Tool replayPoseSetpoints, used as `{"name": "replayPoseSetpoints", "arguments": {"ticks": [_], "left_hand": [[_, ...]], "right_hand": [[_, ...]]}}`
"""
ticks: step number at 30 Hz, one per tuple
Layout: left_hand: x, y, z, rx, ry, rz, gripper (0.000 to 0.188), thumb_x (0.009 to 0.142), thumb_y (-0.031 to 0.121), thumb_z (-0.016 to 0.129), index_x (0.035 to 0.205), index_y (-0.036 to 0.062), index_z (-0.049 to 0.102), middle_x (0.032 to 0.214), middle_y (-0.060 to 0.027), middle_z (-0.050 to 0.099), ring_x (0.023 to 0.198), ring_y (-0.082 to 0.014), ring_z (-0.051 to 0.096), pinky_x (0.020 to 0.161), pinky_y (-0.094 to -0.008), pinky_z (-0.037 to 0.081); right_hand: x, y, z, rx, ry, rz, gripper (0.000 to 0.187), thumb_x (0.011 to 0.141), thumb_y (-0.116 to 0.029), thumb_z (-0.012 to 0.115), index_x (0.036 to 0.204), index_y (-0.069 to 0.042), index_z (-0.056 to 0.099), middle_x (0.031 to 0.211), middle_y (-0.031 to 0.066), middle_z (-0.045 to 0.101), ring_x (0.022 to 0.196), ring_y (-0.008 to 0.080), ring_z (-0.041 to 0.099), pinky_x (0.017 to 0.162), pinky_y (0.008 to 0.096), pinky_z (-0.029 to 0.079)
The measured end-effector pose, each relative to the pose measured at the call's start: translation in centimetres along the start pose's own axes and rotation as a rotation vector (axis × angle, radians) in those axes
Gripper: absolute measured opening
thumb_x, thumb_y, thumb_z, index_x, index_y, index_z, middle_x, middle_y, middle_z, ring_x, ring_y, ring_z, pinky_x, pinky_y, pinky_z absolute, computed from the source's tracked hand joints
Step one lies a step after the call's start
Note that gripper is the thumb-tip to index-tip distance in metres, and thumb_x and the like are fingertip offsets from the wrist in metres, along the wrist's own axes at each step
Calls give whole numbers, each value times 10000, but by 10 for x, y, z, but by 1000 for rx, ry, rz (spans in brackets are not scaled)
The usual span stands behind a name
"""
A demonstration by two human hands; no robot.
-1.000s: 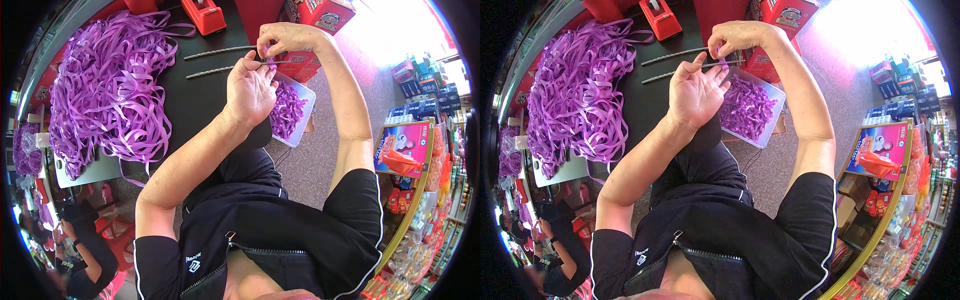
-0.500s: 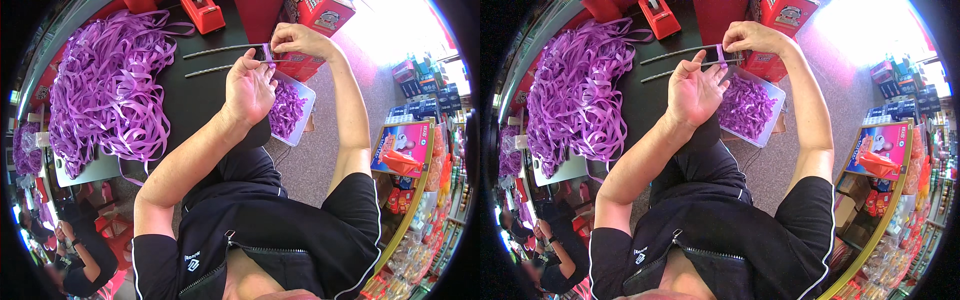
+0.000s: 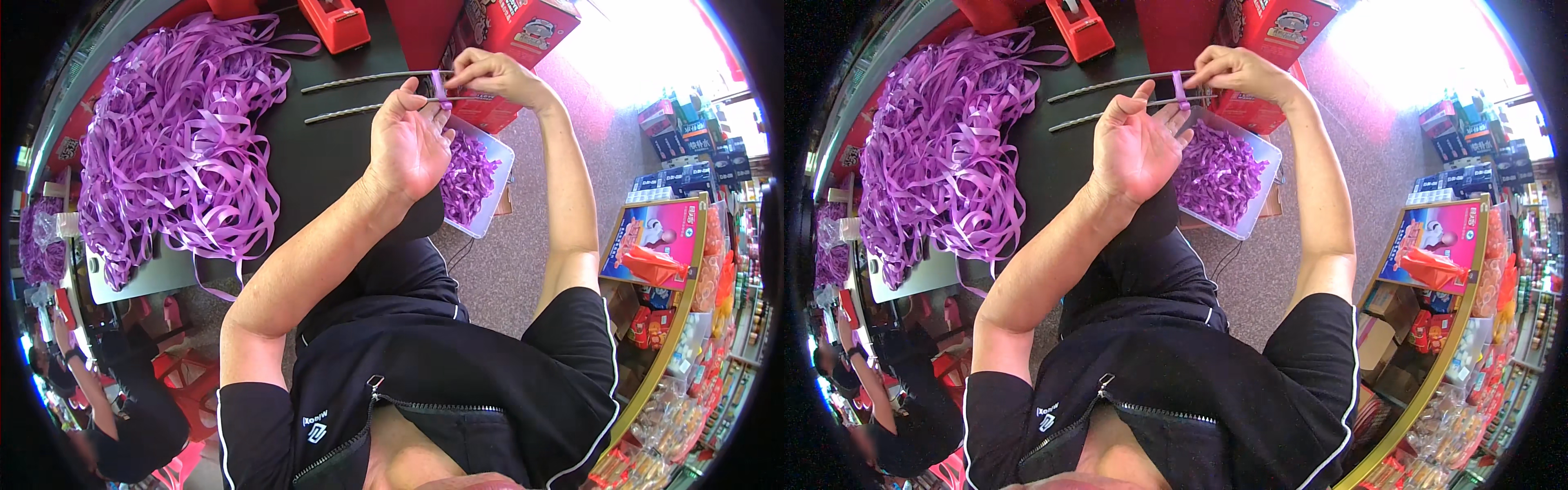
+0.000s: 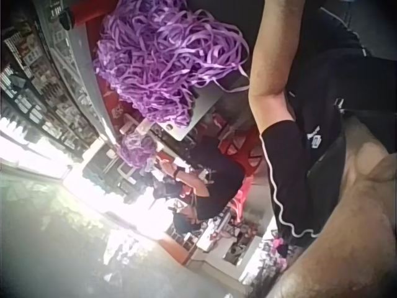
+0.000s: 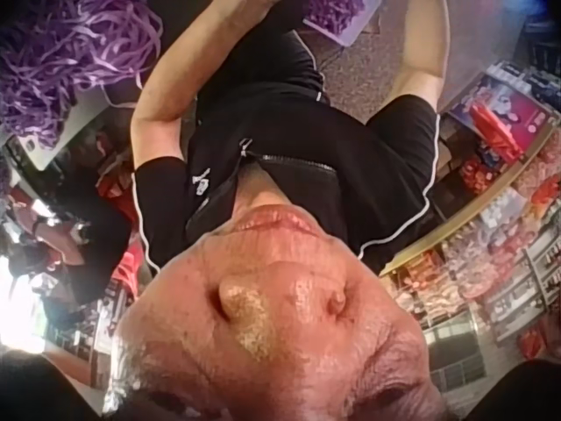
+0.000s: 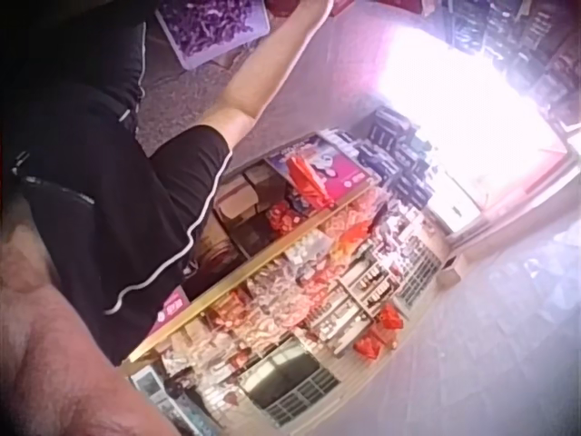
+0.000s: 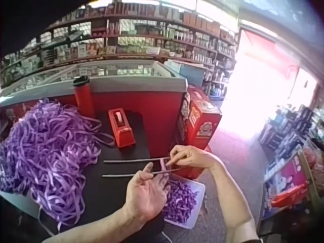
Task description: Wrapping long purple ribbon around a metal jig and cutting it into uniform small pieces.
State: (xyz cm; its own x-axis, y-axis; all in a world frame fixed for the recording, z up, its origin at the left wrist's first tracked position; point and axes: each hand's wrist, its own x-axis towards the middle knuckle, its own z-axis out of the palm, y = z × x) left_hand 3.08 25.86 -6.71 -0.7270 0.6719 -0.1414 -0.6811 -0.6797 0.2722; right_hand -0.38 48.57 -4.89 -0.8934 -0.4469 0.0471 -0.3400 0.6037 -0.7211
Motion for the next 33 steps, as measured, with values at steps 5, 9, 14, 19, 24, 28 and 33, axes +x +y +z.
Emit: {"name": "replayPoseSetpoints", "arguments": {"ticks": [5,9,14,19,24,28,33], "left_hand": [[-2,-1,3,-11,34,11,415,743,264,565,1138,194,459,1364,-193,310,1224,-285,314,1088,-450,83],[-1,2,0,-24,12,10,385,757,199,548,1131,179,460,1284,-164,402,1158,-282,392,1072,-438,171],[-6,8,10,132,135,-16,482,798,74,487,1264,55,366,1278,-193,425,1215,-329,418,1037,-470,316],[-22,33,42,328,181,23,463,806,50,474,1253,-18,379,1249,-186,470,1186,-313,454,1002,-425,378],[-16,59,38,2045,-164,378,473,886,162,479,1316,-20,404,1333,-168,455,1272,-280,404,1040,-411,343],[0,59,-3,2776,-8,435,673,932,491,388,1420,40,285,1484,-186,245,1399,-297,189,1125,-480,169],[5,62,-23,2736,-24,518,820,891,663,297,1458,75,223,1519,-141,180,1420,-253,120,1148,-472,93]], "right_hand": [[-8,-11,16,207,200,323,254,886,-224,598,1010,-27,699,952,12,632,836,89,540,762,241,422],[7,-21,46,447,235,488,410,886,-380,599,1062,-16,670,919,29,669,784,87,546,721,240,423],[14,3,66,970,254,562,212,844,-250,678,944,-64,684,832,7,656,676,85,558,599,230,433],[11,-5,58,832,278,512,355,802,-351,711,916,-15,705,746,42,662,638,122,585,568,271,450],[2,-5,9,-125,552,449,529,804,-533,623,859,-16,720,740,91,686,695,157,648,690,289,495],[41,-4,19,241,134,343,334,883,-304,621,994,5,680,917,51,682,870,110,600,808,241,450],[49,5,18,389,-40,276,304,865,-302,653,964,-18,694,874,32,679,803,84,589,758,234,454]]}}
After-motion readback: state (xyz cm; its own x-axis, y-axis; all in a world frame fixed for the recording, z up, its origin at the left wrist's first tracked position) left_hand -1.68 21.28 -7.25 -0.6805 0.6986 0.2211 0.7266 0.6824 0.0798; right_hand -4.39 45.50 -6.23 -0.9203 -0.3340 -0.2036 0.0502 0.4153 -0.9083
